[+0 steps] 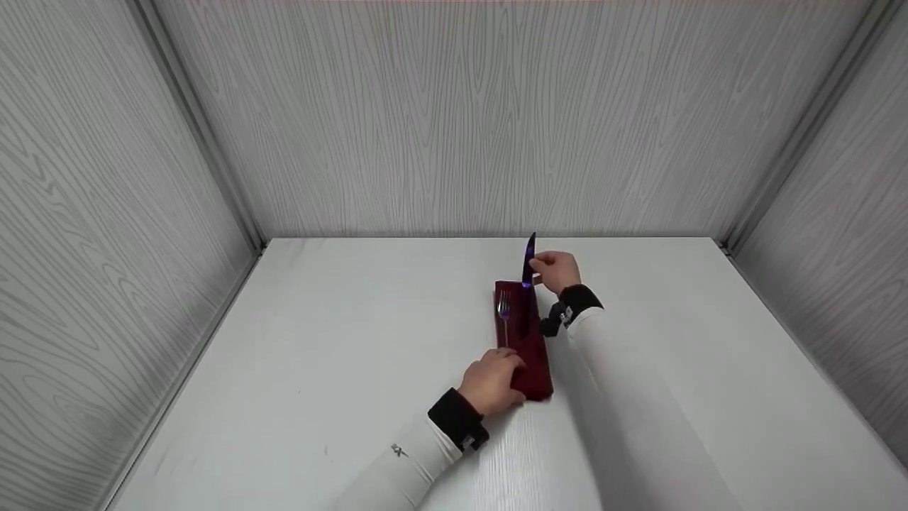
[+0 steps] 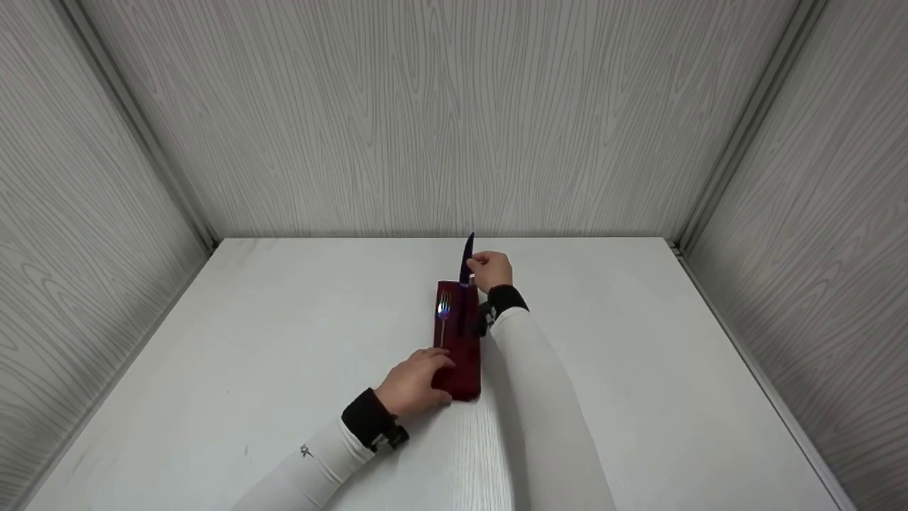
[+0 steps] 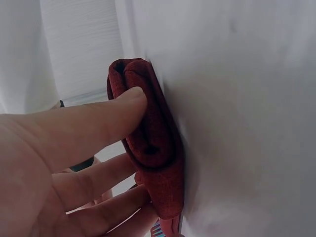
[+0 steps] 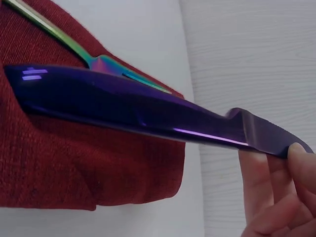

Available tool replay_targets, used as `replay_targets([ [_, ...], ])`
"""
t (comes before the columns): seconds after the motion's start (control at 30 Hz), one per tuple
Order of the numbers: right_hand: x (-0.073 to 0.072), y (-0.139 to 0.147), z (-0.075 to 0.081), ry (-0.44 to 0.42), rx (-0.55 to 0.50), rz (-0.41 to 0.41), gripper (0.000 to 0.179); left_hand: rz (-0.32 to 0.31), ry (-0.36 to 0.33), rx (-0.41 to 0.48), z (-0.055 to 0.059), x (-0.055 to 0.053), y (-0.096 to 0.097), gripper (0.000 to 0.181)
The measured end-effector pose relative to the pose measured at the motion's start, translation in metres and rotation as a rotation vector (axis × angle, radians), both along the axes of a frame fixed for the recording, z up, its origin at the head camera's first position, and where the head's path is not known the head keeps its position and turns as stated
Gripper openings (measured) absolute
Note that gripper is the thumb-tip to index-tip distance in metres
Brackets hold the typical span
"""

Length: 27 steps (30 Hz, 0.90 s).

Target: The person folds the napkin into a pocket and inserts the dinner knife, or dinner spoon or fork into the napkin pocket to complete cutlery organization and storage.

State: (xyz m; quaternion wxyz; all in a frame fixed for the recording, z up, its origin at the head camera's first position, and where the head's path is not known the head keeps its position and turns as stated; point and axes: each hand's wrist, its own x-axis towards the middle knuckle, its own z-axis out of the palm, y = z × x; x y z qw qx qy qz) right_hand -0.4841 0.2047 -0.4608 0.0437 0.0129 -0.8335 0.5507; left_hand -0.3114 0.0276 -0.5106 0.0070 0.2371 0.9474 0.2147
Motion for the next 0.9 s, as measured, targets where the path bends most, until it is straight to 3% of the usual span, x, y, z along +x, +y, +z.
replay_targets([
  [0.2,0.000,0.003,-0.012,-0.079,0.046,0.024,0.033,0.005,0.010,0.009,-0.001,-0.001,0.001,0.052],
  [0.53,0.009,0.009,-0.033,-0.235,0.227,0.155,0.039,0.024,-0.007,0.011,-0.001,0.000,0.002,0.053],
  [0.7,0.014,0.009,-0.033,-0.279,0.238,0.177,0.041,0.041,-0.014,0.000,-0.001,0.000,0.004,0.052],
  [0.9,0.019,0.010,-0.028,-0.289,0.363,0.198,0.035,0.048,-0.019,-0.015,-0.002,-0.001,0.004,0.053],
])
